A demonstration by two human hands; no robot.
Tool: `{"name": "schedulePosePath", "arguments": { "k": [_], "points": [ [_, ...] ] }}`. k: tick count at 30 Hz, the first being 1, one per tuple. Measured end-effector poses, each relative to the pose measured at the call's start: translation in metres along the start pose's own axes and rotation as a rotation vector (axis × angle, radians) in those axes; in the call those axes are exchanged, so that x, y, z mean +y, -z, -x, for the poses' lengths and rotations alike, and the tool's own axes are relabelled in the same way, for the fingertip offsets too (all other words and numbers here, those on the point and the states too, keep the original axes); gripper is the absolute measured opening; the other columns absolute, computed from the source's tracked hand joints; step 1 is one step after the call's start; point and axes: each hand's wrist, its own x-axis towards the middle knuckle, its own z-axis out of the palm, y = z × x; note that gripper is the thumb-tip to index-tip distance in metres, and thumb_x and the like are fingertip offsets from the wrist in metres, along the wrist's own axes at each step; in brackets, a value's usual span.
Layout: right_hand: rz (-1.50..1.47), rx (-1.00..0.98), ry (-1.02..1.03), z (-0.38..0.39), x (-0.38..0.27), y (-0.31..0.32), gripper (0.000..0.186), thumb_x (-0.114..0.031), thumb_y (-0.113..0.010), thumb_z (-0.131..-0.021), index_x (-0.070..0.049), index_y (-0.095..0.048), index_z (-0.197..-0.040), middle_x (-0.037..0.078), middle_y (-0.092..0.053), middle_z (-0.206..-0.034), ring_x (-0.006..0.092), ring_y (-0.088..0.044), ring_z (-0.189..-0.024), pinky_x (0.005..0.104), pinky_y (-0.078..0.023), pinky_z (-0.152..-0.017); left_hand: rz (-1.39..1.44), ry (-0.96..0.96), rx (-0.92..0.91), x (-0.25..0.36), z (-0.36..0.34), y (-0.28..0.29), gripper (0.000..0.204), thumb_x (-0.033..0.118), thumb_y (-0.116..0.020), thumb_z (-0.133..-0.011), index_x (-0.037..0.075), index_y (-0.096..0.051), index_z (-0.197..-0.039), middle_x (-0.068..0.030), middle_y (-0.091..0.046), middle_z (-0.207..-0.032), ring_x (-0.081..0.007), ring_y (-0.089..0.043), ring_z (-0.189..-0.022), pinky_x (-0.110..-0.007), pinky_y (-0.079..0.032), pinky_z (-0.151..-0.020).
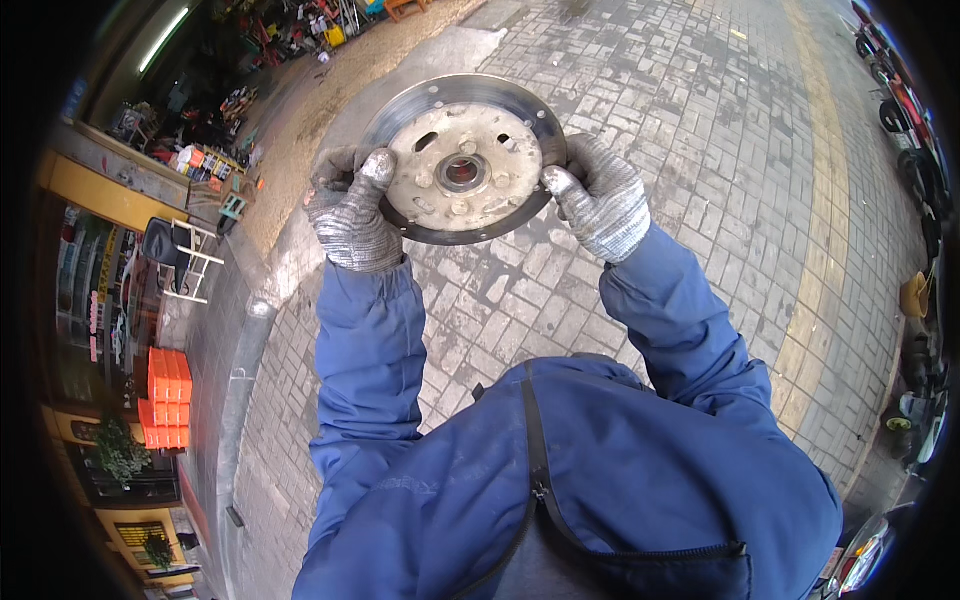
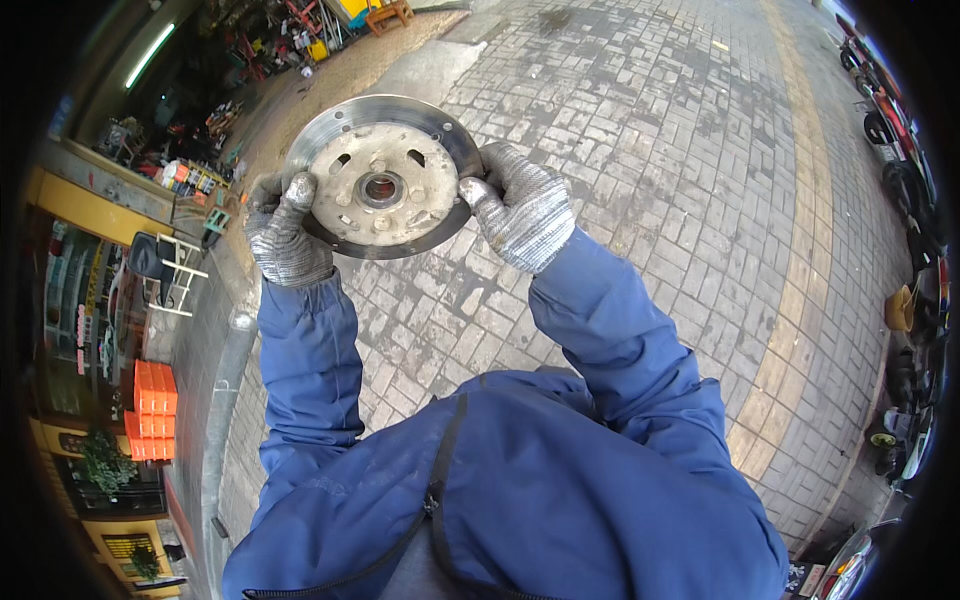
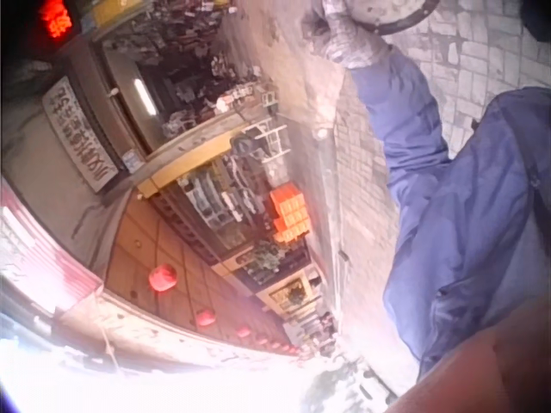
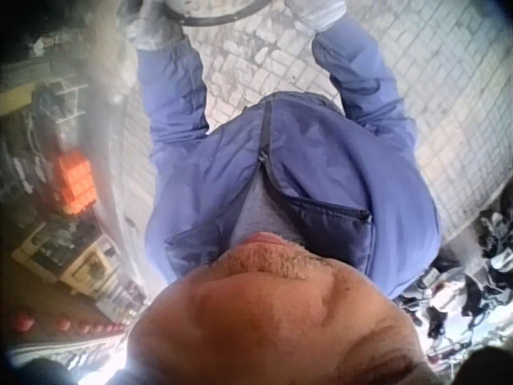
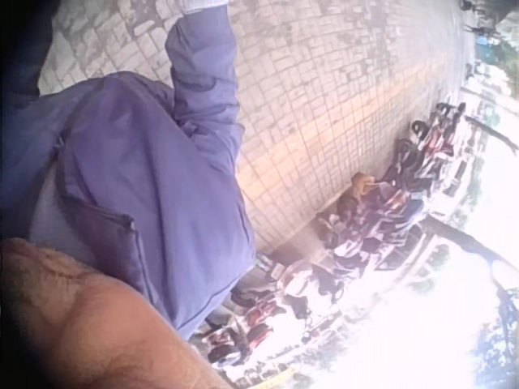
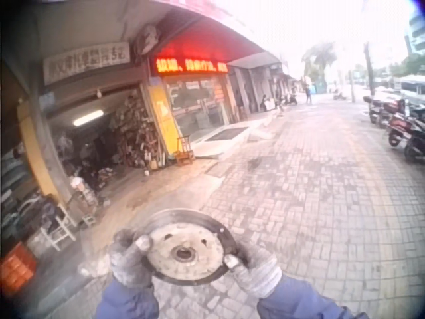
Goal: The person carries a wheel hub assembly to a roadside repair area, kneels beside a white car with a removed wheel, and uses a socket wrench to tighten lug nuts onto the hub. After securing the nuts, the person stands, inspects the hub, and walks back toward the shop entrance.
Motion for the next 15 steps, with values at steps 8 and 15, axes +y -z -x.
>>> {"name": "schedulePosePath", "arguments": {
  "k": [8,15],
  "points": [
    [0.045,0.075,0.145,-0.012,-0.046,0.055,0.017,-0.006,-0.058,-0.082,0.001,-0.058,-0.098,0.008,-0.058,-0.069,0.0099,-0.051,-0.06,0.0258,-0.044,-0.056,0.293,-0.023,-0.175,0.007,-0.025,-0.052,0.018,0.004,-0.068,-0.071,0.002,-0.058,-0.086,-0.0098,-0.062,-0.083,-0.0185,-0.061,-0.076,-0.034,-0.052,-0.071],
    [0.084,0.163,0.336,-0.018,-0.067,0.093,0.013,-0.003,-0.058,-0.082,0.002,-0.058,-0.094,0.008,-0.059,-0.07,0.0097,-0.052,-0.062,0.0254,-0.045,-0.057,0.518,0.04,-0.228,0.011,-0.036,-0.1,0.016,0.004,-0.067,-0.071,0.003,-0.056,-0.082,-0.0068,-0.06,-0.076,-0.0156,-0.059,-0.071,-0.031,-0.052,-0.067]
  ]
}}
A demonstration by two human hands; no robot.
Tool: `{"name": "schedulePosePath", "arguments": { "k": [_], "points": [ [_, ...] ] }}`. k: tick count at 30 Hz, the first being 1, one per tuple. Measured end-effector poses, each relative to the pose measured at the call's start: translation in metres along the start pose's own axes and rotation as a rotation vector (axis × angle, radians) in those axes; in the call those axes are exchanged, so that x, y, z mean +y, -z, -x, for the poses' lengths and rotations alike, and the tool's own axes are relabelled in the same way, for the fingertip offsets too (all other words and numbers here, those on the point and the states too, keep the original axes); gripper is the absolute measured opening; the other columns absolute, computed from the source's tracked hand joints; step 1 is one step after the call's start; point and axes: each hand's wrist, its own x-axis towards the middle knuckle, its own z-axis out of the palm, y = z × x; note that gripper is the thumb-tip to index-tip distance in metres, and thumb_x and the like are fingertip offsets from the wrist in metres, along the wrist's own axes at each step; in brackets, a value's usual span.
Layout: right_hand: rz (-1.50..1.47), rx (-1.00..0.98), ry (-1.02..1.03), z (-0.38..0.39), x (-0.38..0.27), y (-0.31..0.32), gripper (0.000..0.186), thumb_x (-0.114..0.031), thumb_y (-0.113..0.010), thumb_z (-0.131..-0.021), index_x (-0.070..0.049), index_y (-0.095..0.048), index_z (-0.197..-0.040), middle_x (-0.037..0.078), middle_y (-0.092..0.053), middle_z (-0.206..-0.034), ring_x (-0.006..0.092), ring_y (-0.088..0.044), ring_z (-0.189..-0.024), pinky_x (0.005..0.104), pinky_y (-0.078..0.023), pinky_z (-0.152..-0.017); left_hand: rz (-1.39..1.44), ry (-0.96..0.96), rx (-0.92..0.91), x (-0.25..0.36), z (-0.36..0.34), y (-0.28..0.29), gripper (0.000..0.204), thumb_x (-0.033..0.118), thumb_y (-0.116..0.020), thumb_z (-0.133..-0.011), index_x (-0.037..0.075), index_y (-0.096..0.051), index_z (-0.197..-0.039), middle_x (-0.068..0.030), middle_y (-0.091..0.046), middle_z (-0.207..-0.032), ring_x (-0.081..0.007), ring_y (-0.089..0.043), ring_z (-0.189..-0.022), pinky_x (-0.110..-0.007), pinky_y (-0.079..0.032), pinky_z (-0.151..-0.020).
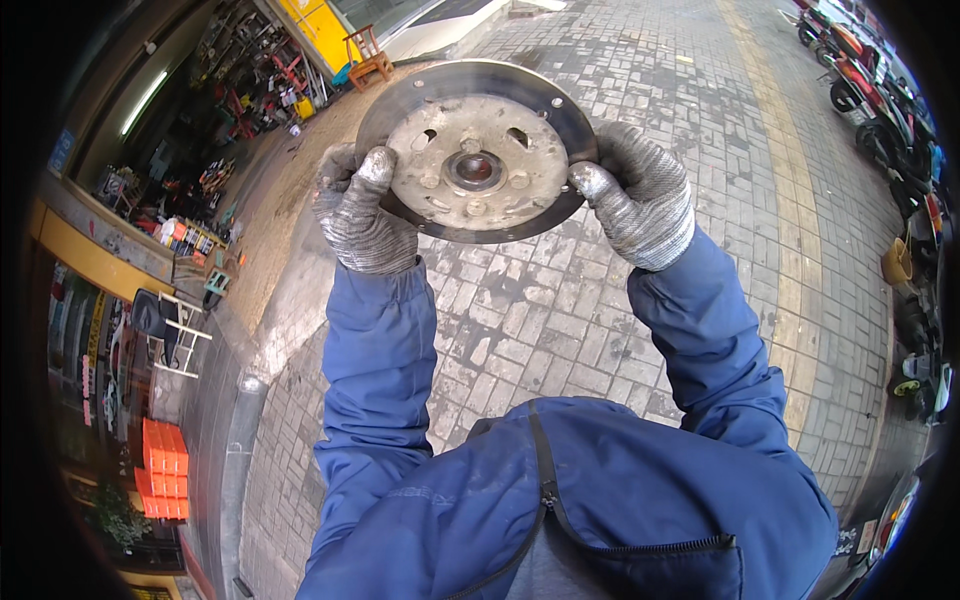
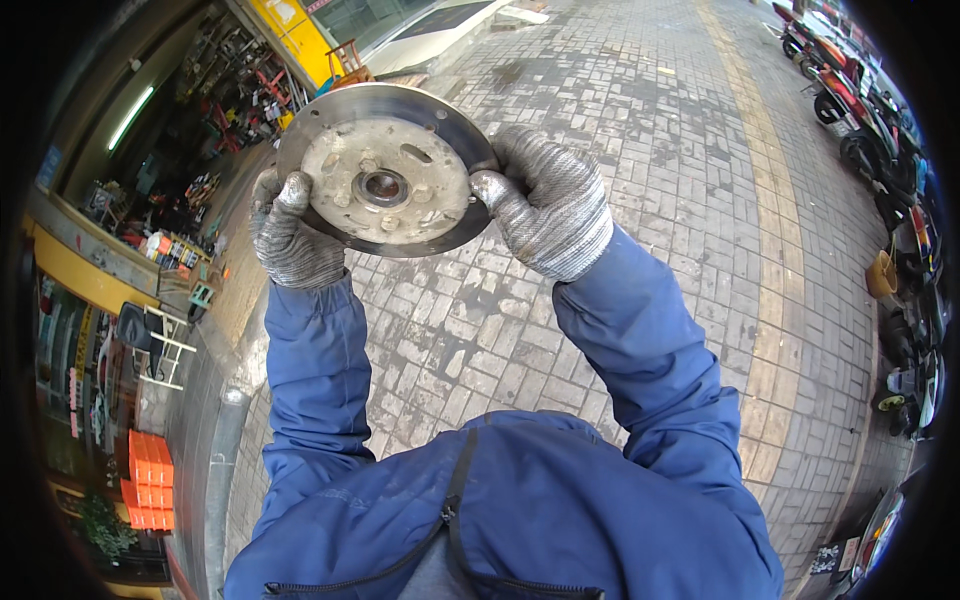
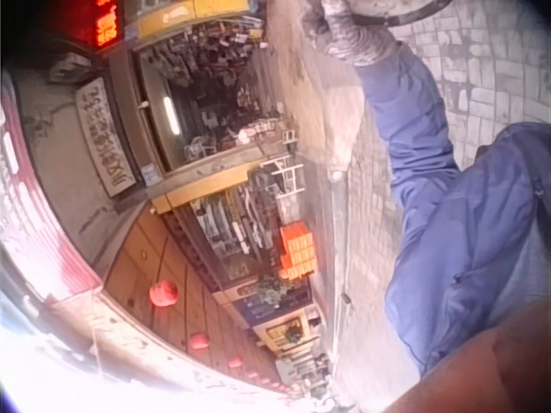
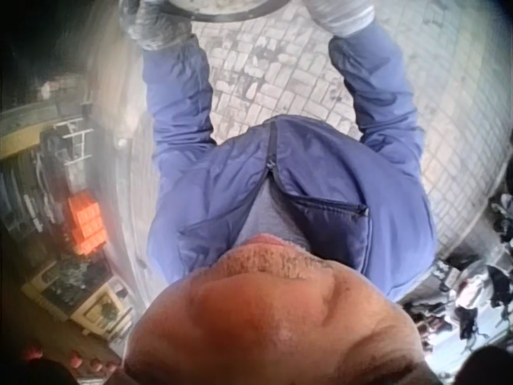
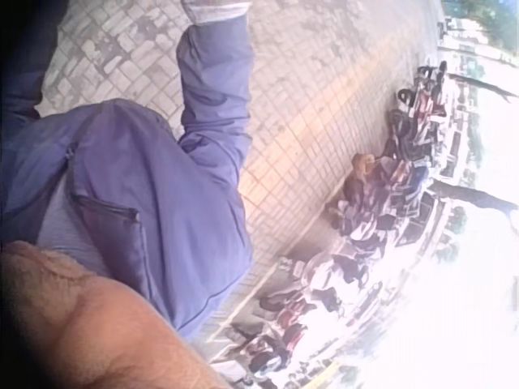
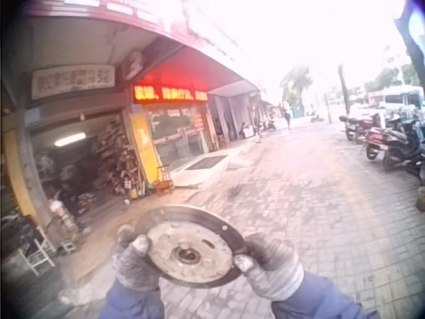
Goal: The person carries a wheel hub assembly to a roadside repair area, kneels beside a white car with a removed wheel, and uses a socket wrench to tighten lug nuts onto the hub. After securing the nuts, the person stands, inspects the hub, and walks back toward the shop entrance.
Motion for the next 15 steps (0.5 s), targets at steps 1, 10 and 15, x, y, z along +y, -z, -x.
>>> {"name": "schedulePosePath", "arguments": {
  "k": [1,10,15],
  "points": [
    [-0.001,0.014,0.014,-0.001,-0.002,0.004,0.014,-0.003,-0.058,-0.082,0.002,-0.058,-0.095,0.008,-0.059,-0.072,0.01,-0.053,-0.063,0.0253,-0.045,-0.058,0.014,0.003,-0.007,-0.002,-0.002,-0.005,0.016,0.004,-0.067,-0.071,0.004,-0.056,-0.081,-0.0068,-0.06,-0.076,-0.0155,-0.059,-0.071,-0.03,-0.052,-0.067],
    [0.019,0.015,-0.071,-0.015,-0.012,0.014,0.02,-0.008,-0.058,-0.084,0.003,-0.057,-0.101,0.008,-0.062,-0.082,0.0107,-0.055,-0.074,0.0255,-0.047,-0.067,-0.05,-0.01,-0.035,-0.013,-0.021,-0.013,0.015,0.006,-0.063,-0.073,0.002,-0.055,-0.085,-0.0133,-0.061,-0.088,-0.0227,-0.062,-0.081,-0.037,-0.054,-0.073],
    [-0.034,0.05,-0.229,-0.033,0.016,-0.009,0.027,-0.015,-0.066,-0.08,0.001,-0.056,-0.1,0.003,-0.059,-0.076,0.0041,-0.046,-0.054,0.0192,-0.039,-0.045,-0.159,0.031,0.021,-0.028,-0.039,0.022,0.015,0.007,-0.067,-0.072,0.002,-0.056,-0.082,-0.01,-0.061,-0.081,-0.0192,-0.061,-0.074,-0.033,-0.054,-0.068]
  ]
}}
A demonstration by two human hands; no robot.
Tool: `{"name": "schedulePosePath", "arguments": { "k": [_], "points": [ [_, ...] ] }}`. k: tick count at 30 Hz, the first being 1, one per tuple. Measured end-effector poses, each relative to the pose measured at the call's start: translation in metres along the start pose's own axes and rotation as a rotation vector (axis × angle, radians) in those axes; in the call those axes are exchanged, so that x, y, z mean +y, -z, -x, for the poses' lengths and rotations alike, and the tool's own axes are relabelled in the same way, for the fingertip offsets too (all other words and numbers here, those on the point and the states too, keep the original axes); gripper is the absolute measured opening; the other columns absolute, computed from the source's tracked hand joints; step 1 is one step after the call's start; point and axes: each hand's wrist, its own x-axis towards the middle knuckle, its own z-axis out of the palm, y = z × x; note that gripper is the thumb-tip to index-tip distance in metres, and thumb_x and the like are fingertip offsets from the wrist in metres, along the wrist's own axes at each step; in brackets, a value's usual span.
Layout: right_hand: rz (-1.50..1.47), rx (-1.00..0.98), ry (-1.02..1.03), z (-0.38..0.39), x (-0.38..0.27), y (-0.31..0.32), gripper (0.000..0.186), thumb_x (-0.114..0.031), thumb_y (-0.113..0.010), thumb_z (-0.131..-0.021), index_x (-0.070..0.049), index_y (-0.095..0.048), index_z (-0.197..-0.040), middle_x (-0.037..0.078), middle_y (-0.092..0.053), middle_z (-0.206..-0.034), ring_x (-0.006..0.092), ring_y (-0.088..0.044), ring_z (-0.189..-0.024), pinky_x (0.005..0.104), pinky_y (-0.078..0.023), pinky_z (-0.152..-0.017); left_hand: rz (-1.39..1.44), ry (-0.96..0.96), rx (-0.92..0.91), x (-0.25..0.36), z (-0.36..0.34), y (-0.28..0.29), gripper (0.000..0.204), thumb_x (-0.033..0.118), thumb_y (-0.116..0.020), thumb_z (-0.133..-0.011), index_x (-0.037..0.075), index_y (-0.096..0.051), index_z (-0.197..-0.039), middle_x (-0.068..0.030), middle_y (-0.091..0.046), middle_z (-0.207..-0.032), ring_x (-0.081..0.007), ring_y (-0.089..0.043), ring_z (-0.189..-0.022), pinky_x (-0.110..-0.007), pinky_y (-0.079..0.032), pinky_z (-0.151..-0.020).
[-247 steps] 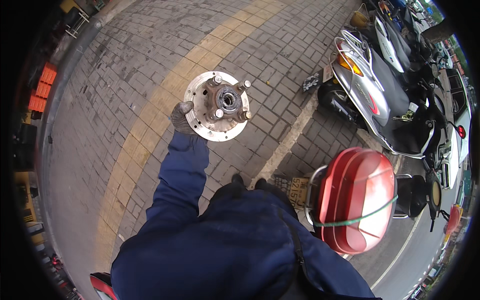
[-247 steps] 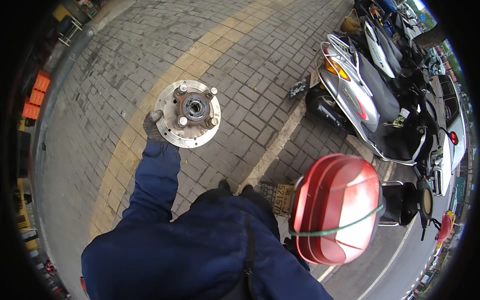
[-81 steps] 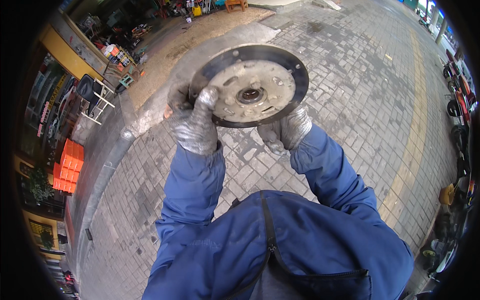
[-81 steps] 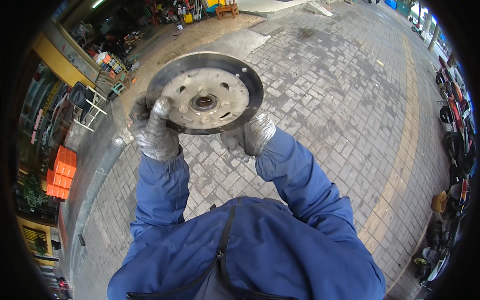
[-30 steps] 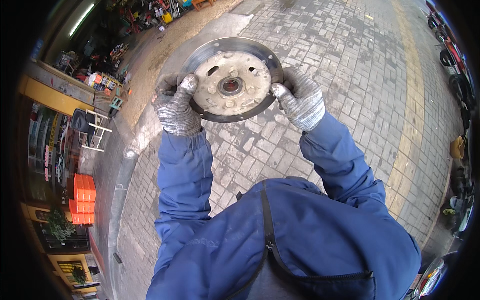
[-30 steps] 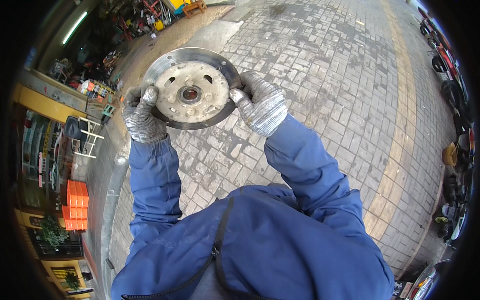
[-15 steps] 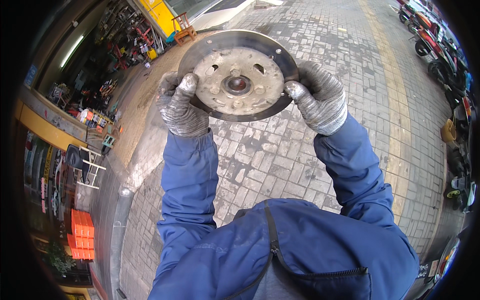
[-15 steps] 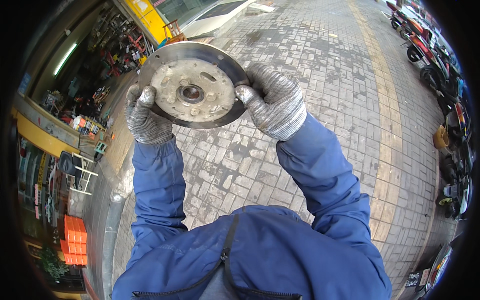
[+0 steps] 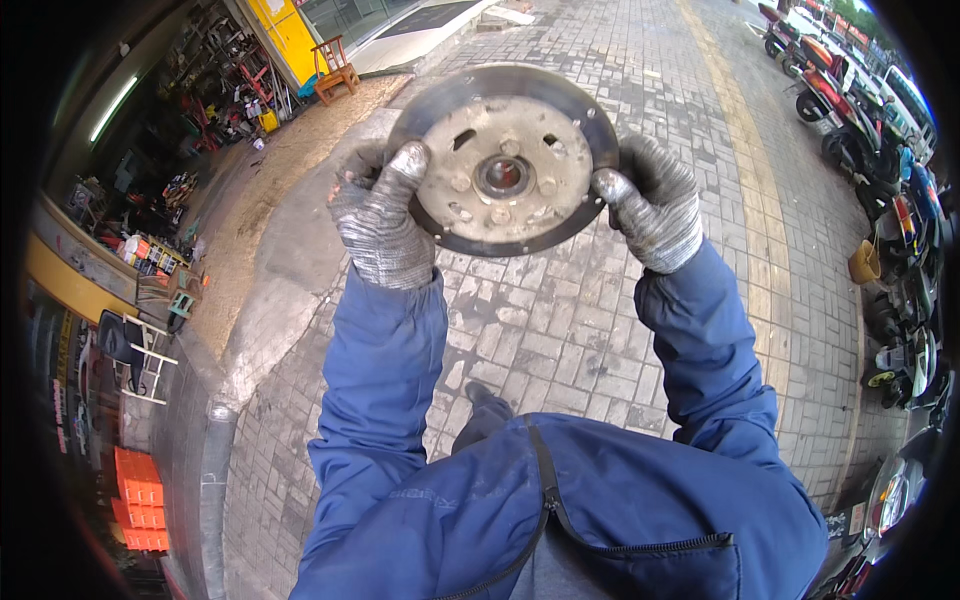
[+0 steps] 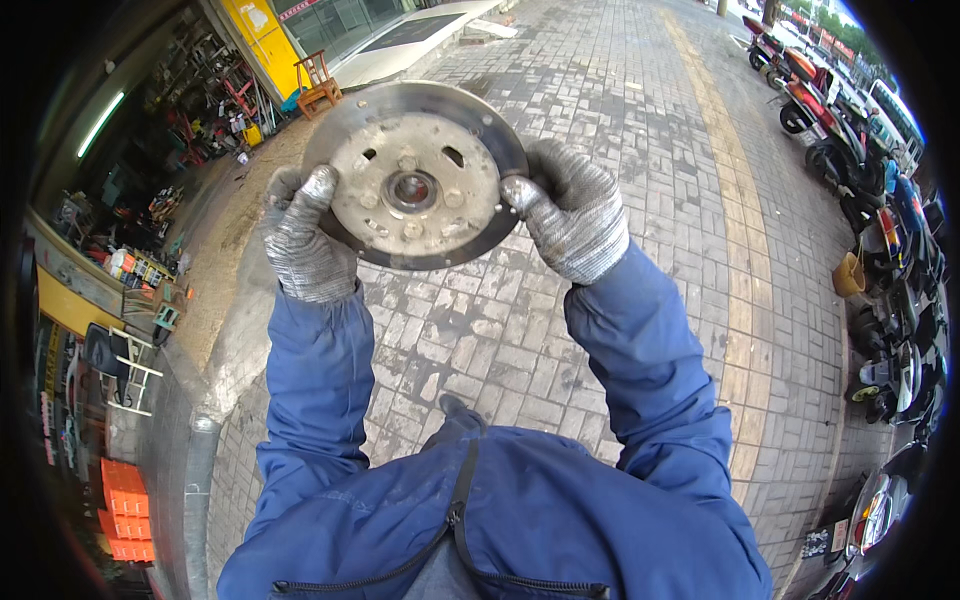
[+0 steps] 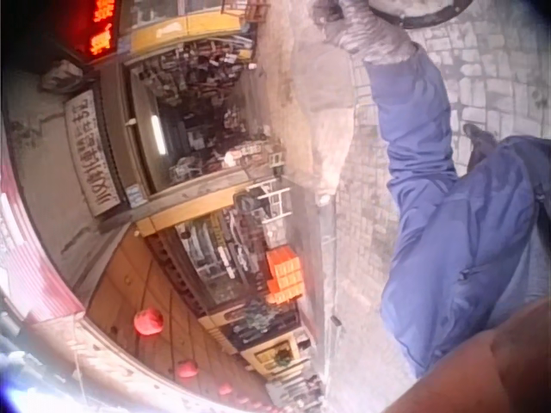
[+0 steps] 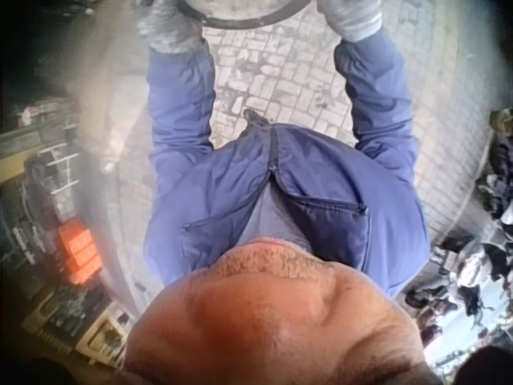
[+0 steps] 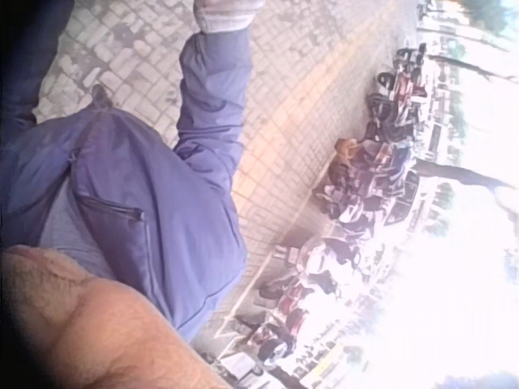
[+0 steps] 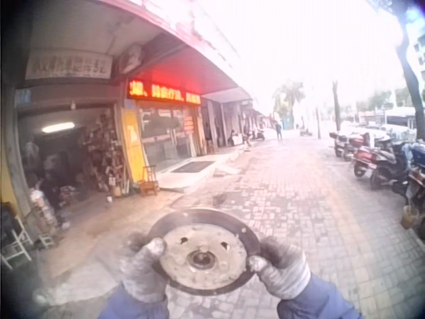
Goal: The person carries a wheel hub assembly to a roadside repair area, kneels beside a white car with a removed wheel, and uses a socket wrench to tighten lug nuts onto the hub. After securing the nuts, the person stands, inspects the hub, and walks back toward the shop entrance.
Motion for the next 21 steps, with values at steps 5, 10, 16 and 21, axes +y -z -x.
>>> {"name": "schedulePosePath", "arguments": {
  "k": [5,10,16,21],
  "points": [
    [0.045,-0.079,-0.174,-0.038,0.04,-0.05,0.027,-0.017,-0.06,-0.085,0.002,-0.055,-0.103,0.005,-0.059,-0.082,0.0097,-0.051,-0.076,0.0266,-0.045,-0.07,0.042,0.123,0.103,-0.033,-0.033,0.05,0.022,0.009,-0.071,-0.071,-0.002,-0.057,-0.083,-0.0071,-0.06,-0.073,-0.0138,-0.058,-0.063,-0.026,-0.051,-0.057],
    [0.101,-0.208,-0.392,-0.094,0.102,-0.125,0.025,-0.014,-0.059,-0.085,0.002,-0.055,-0.102,0.003,-0.057,-0.069,0.0061,-0.048,-0.054,0.0225,-0.04,-0.046,0.142,0.277,0.235,-0.075,-0.081,0.137,0.023,0.011,-0.07,-0.074,0.0,-0.054,-0.087,-0.0086,-0.059,-0.079,-0.0153,-0.059,-0.071,-0.028,-0.053,-0.064],
    [0.082,-0.263,-0.633,-0.15,0.18,-0.228,0.026,-0.011,-0.057,-0.085,0.003,-0.055,-0.107,0.005,-0.056,-0.062,0.0072,-0.043,-0.042,0.0243,-0.036,-0.037,0.257,0.527,0.308,-0.121,-0.14,0.258,0.019,0.002,-0.062,-0.076,0.001,-0.049,-0.089,-0.011,-0.058,-0.082,-0.0192,-0.06,-0.072,-0.032,-0.055,-0.064],
    [0.162,-0.356,-0.769,-0.204,0.238,-0.299,0.029,-0.016,-0.056,-0.086,0.002,-0.055,-0.109,0.005,-0.056,-0.061,0.0093,-0.045,-0.04,0.0257,-0.036,-0.035,0.111,0.607,0.417,-0.164,-0.187,0.342,0.017,0.001,-0.059,-0.077,-0.001,-0.05,-0.091,-0.0115,-0.058,-0.081,-0.0194,-0.06,-0.069,-0.031,-0.054,-0.061]
  ]
}}
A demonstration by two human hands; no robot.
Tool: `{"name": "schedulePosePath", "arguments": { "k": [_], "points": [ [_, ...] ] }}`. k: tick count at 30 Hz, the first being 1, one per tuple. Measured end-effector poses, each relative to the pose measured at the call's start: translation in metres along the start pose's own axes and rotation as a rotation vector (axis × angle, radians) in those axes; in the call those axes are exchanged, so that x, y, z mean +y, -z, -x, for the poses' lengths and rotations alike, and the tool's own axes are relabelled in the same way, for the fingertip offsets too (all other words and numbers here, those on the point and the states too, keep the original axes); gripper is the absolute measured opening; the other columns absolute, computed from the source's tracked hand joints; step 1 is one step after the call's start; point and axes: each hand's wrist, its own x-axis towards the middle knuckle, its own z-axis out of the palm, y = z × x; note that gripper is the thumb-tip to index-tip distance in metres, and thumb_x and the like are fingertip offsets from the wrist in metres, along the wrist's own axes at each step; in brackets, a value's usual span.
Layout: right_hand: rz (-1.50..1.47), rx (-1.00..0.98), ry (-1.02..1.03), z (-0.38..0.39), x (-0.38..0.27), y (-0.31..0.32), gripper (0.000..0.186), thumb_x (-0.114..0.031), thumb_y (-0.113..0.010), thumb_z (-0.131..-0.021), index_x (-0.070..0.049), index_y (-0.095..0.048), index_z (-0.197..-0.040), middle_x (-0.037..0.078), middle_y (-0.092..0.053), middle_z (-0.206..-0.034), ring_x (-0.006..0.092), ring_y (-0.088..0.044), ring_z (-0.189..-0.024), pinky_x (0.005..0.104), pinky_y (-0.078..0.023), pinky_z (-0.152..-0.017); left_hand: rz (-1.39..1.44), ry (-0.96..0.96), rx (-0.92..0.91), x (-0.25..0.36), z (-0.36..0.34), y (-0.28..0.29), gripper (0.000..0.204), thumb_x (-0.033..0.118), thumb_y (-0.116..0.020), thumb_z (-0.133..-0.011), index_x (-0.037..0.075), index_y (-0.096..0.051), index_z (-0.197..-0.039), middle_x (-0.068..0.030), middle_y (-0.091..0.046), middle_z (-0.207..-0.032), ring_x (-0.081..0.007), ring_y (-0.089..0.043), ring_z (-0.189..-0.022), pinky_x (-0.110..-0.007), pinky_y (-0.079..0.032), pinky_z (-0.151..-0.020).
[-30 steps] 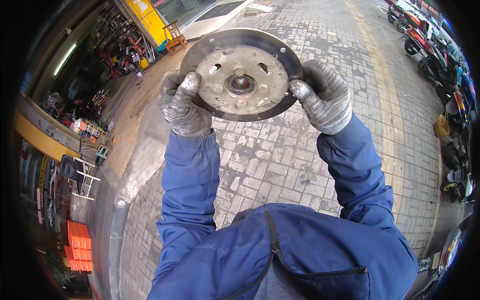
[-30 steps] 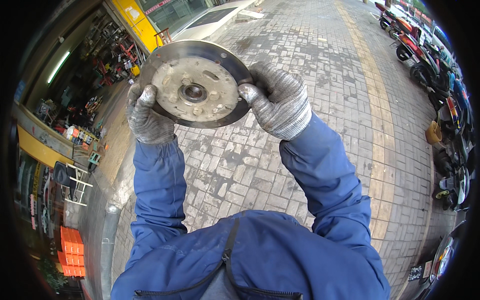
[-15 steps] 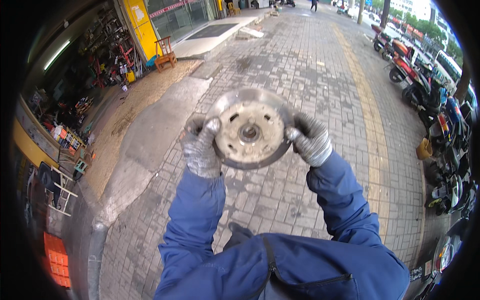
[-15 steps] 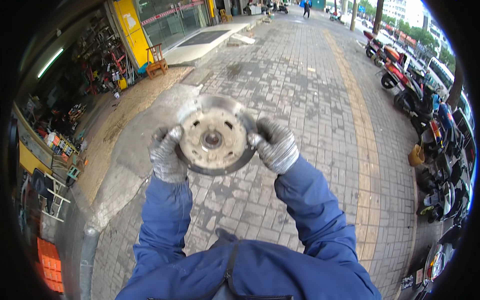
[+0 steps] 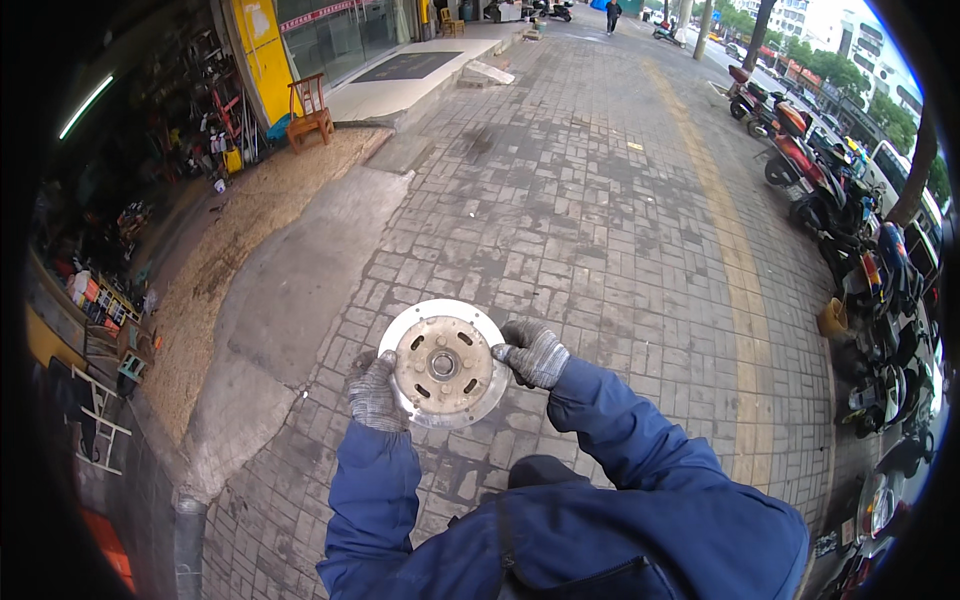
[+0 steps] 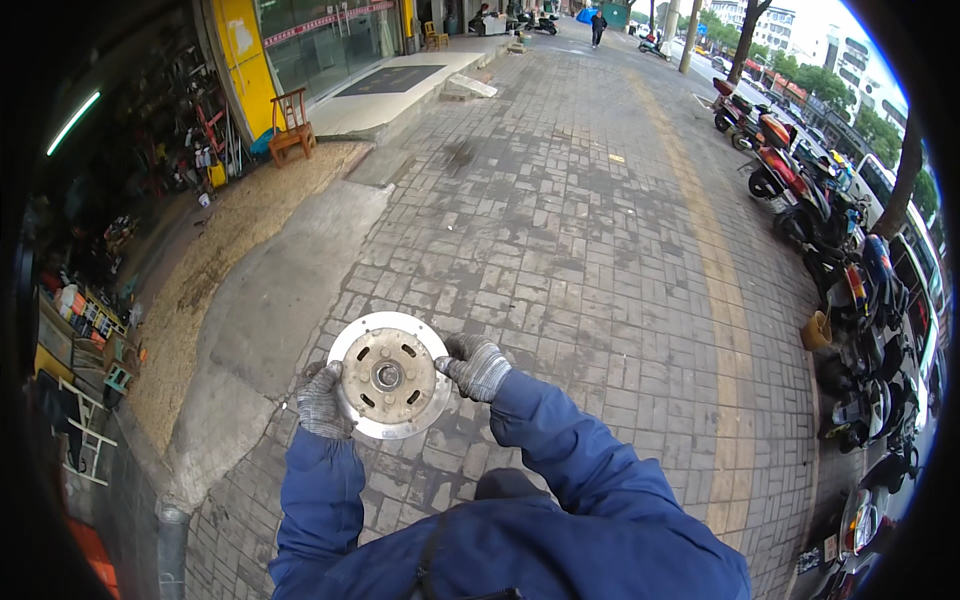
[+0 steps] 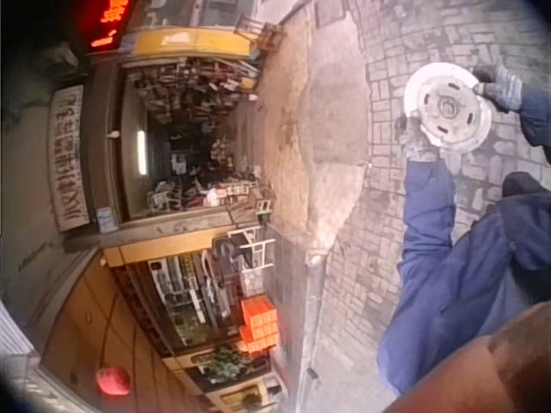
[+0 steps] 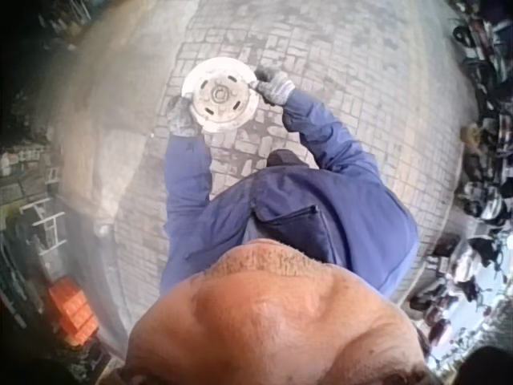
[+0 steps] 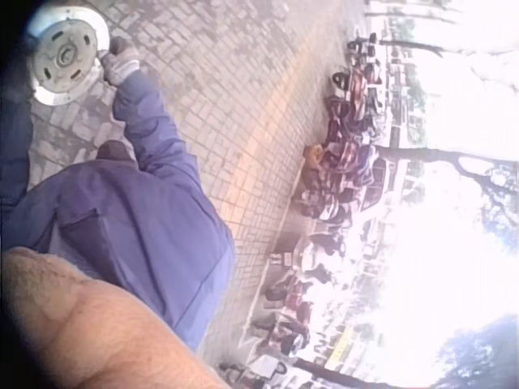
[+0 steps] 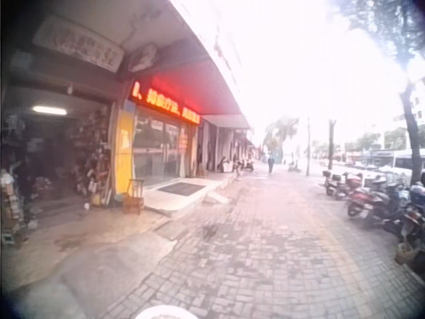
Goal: The person carries a wheel hub assembly to a roadside repair area, kneels beside a white car with a removed wheel, and uses a socket wrench to tighten lug nuts onto the hub. After securing the nuts, the person stands, inspects the hub, and walks back toward the shop entrance.
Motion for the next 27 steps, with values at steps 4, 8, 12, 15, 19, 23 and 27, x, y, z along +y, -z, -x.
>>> {"name": "schedulePosePath", "arguments": {
  "k": [4,8,12,15,19,23,27],
  "points": [
    [0.008,-0.022,0.02,-0.094,0.003,-0.031,0.028,-0.017,-0.055,-0.085,0.001,-0.055,-0.107,0.005,-0.055,-0.058,0.0095,-0.047,-0.04,0.0257,-0.036,-0.033,0.038,0.106,0.018,0.005,-0.083,0.037,0.014,0.001,-0.057,-0.076,-0.001,-0.051,-0.088,-0.0131,-0.059,-0.081,-0.0225,-0.06,-0.07,-0.035,-0.054,-0.06],
    [-0.055,-0.185,0.002,-0.198,0.003,-0.068,0.022,-0.013,-0.055,-0.084,0.001,-0.057,-0.1,0.004,-0.052,-0.056,0.0088,-0.045,-0.039,0.0264,-0.035,-0.033,-0.184,0.034,0.275,0.024,-0.168,0.072,0.014,0.0,-0.056,-0.077,-0.003,-0.053,-0.09,-0.0131,-0.059,-0.083,-0.022,-0.06,-0.068,-0.033,-0.053,-0.063],
    [0.022,-0.278,-0.011,-0.325,-0.029,-0.118,0.024,-0.016,-0.056,-0.085,0.002,-0.059,-0.1,0.004,-0.054,-0.058,0.0096,-0.046,-0.04,0.0266,-0.037,-0.036,-0.149,-0.045,0.402,0.064,-0.253,0.102,0.015,-0.002,-0.055,-0.077,-0.003,-0.054,-0.092,-0.0122,-0.06,-0.081,-0.0229,-0.06,-0.073,-0.035,-0.053,-0.066],
    [0.015,-0.357,0.074,-0.41,-0.064,-0.16,0.021,-0.014,-0.056,-0.086,0.002,-0.059,-0.099,0.006,-0.056,-0.06,0.01,-0.048,-0.041,0.0253,-0.038,-0.036,-0.024,0.045,0.498,0.103,-0.317,0.125,0.014,-0.002,-0.059,-0.073,-0.003,-0.056,-0.086,-0.0106,-0.061,-0.079,-0.02,-0.059,-0.068,-0.032,-0.052,-0.063],
    [0.025,-0.469,0.01,-0.522,-0.114,-0.22,0.023,-0.014,-0.056,-0.086,0.003,-0.057,-0.101,0.006,-0.055,-0.06,0.0098,-0.048,-0.041,0.0246,-0.037,-0.034,-0.137,-0.116,0.57,0.152,-0.41,0.163,0.011,-0.001,-0.058,-0.074,-0.003,-0.055,-0.084,-0.01,-0.06,-0.076,-0.0199,-0.058,-0.063,-0.033,-0.052,-0.059],
    [0.091,-0.499,-0.015,-0.637,-0.153,-0.285,0.021,-0.012,-0.055,-0.086,0.003,-0.057,-0.1,0.005,-0.055,-0.06,0.0093,-0.047,-0.04,0.0246,-0.036,-0.033,0.004,-0.095,0.563,0.192,-0.522,0.21,0.023,0.002,-0.064,-0.073,-0.003,-0.056,-0.093,-0.0102,-0.06,-0.078,-0.0191,-0.057,-0.064,-0.032,-0.049,-0.057],
    [0.094,-0.422,-0.053,-0.742,-0.181,-0.346,0.019,-0.012,-0.054,-0.086,0.005,-0.057,-0.093,0.004,-0.051,-0.051,0.01,-0.044,-0.034,0.0235,-0.034,-0.03,0.017,-0.067,0.552,0.226,-0.639,0.261,0.02,0.0,-0.062,-0.073,-0.003,-0.056,-0.091,-0.0108,-0.06,-0.077,-0.02,-0.058,-0.064,-0.032,-0.051,-0.058]
  ]
}}
